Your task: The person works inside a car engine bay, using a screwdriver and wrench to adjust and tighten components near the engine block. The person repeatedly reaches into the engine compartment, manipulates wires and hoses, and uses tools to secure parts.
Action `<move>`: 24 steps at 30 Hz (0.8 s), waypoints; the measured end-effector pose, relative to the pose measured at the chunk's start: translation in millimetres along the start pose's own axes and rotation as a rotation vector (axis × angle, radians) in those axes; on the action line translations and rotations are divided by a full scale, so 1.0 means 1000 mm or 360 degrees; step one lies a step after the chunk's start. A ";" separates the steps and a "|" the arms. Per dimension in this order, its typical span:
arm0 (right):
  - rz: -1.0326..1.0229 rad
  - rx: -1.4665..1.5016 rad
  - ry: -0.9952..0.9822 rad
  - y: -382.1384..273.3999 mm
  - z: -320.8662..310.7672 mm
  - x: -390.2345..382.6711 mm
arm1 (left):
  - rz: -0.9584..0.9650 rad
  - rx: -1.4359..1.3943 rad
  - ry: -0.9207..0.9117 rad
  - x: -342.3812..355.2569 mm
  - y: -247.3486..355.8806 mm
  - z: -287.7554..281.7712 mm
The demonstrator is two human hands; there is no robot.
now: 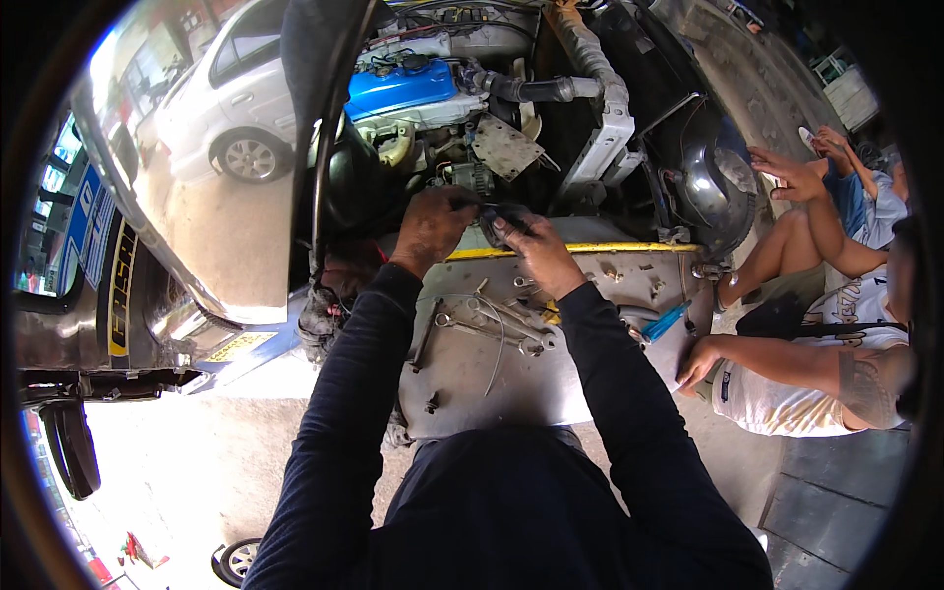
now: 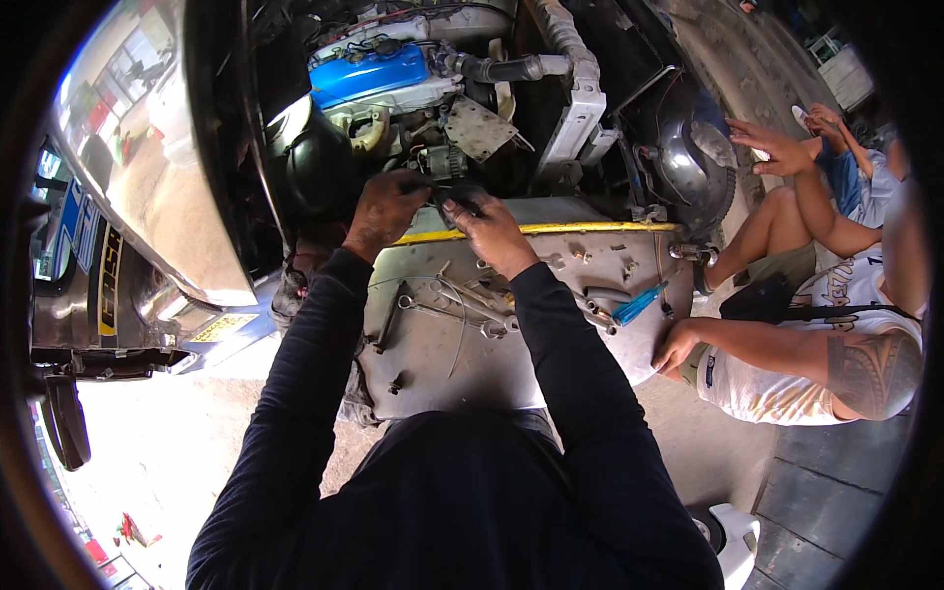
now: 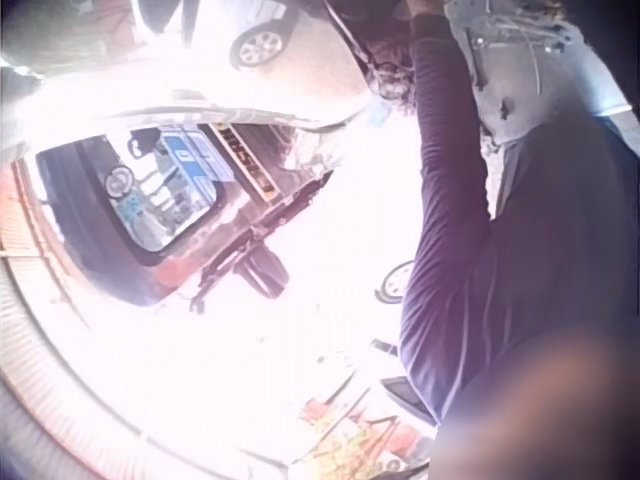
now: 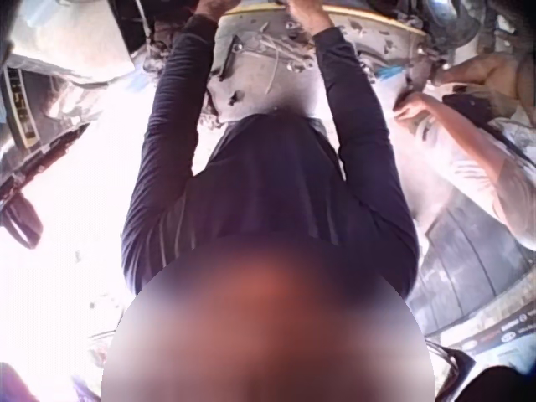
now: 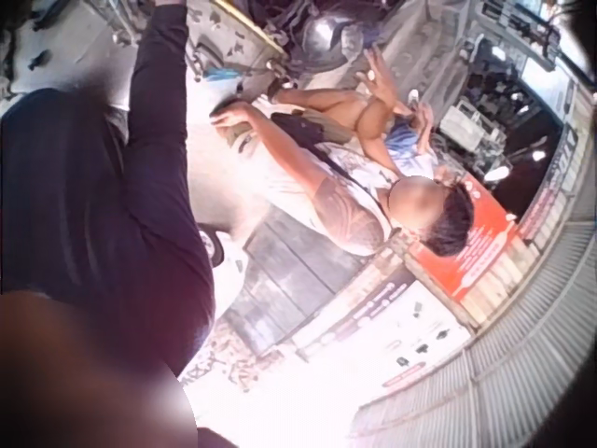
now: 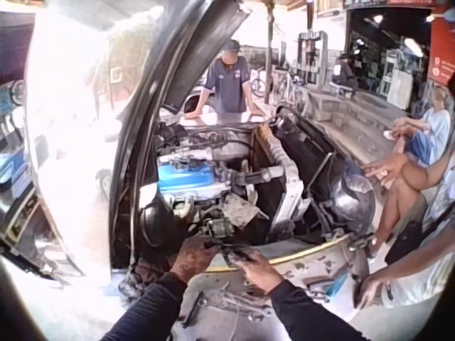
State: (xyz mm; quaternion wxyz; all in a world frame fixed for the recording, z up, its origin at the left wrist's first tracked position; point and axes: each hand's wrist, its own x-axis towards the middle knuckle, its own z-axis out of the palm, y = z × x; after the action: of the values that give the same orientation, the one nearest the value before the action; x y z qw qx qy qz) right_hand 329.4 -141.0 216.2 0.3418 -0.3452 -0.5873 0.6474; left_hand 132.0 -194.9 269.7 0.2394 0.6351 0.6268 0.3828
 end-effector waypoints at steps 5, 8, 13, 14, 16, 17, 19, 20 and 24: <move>0.0373 0.1257 -0.0129 -0.012 0.001 0.013 | 0.0005 0.0067 -0.0141 -0.004 -0.006 0.000; 0.0018 -0.0649 -0.0166 -0.028 0.012 0.013 | -0.0168 -0.0263 -0.0083 -0.002 -0.011 -0.009; 0.0017 -0.0866 -0.0428 -0.056 0.018 0.007 | -0.0026 0.0007 0.0044 0.000 -0.020 -0.016; 0.0105 -0.0445 -0.0437 -0.058 0.018 0.012 | 0.0020 0.0056 0.0017 0.001 -0.022 -0.017; 0.0044 -0.0499 -0.0313 -0.059 0.019 0.022 | -0.0012 -0.0054 -0.0074 0.002 -0.025 -0.018; 0.0048 -0.0549 -0.0222 -0.058 0.020 0.026 | -0.0039 -0.0105 -0.0123 0.003 -0.026 -0.019; -0.0304 -0.1293 -0.0214 -0.054 0.023 0.030 | -0.0059 -0.0203 -0.0077 0.004 -0.027 -0.021; -0.0398 -0.1431 -0.0249 -0.052 0.025 0.030 | -0.0070 -0.0250 -0.0050 0.004 -0.028 -0.022; -0.0387 -0.1612 -0.0288 -0.050 0.029 0.030 | -0.0134 -0.0276 -0.0054 0.001 -0.027 -0.024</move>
State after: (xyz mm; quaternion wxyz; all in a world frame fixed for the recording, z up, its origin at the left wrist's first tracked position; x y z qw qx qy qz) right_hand 290.6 -127.2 267.1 0.1526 -0.3392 -0.8895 0.2653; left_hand 97.0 -195.8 262.8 0.3199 0.5915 0.6132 0.4144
